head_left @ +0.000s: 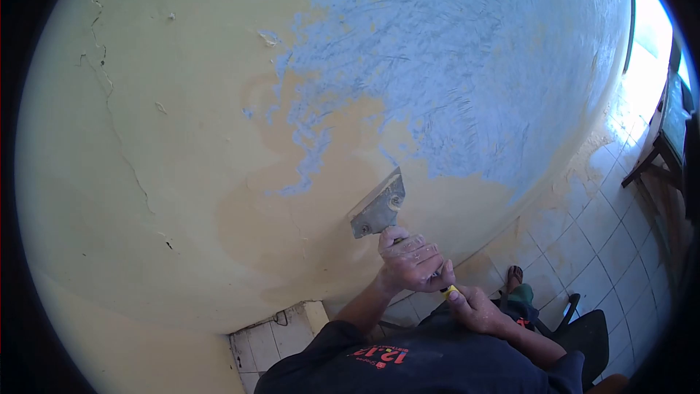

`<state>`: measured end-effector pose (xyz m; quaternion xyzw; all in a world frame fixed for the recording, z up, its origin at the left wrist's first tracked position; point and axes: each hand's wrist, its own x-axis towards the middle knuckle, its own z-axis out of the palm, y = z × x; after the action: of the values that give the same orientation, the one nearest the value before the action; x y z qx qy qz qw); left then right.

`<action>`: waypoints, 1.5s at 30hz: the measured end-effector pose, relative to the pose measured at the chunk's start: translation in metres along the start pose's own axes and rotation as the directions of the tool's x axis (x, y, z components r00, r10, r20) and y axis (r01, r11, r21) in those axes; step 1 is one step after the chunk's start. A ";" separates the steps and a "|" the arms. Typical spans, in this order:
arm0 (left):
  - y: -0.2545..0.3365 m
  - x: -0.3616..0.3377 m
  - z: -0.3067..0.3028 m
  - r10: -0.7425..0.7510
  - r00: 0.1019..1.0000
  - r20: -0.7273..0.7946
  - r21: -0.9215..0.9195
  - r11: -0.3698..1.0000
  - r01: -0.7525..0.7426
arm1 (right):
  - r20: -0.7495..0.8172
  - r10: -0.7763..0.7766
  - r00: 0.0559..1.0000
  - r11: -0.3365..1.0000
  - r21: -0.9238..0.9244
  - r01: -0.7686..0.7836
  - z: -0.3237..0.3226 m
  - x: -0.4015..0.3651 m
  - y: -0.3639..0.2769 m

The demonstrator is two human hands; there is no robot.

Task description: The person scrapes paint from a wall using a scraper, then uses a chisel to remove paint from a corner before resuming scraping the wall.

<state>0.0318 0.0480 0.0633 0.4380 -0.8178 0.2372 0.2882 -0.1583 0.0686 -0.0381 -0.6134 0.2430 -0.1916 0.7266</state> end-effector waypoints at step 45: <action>0.003 -0.015 -0.009 -0.015 0.999 0.034 -0.009 1.000 0.016 | 0.001 0.101 0.995 0.981 0.167 -0.100 0.025 0.001 0.023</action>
<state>0.0386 0.0635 0.0597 0.4469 -0.8203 0.2236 0.2782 -0.1427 0.0921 -0.0574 -0.5366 0.2596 -0.1766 0.7832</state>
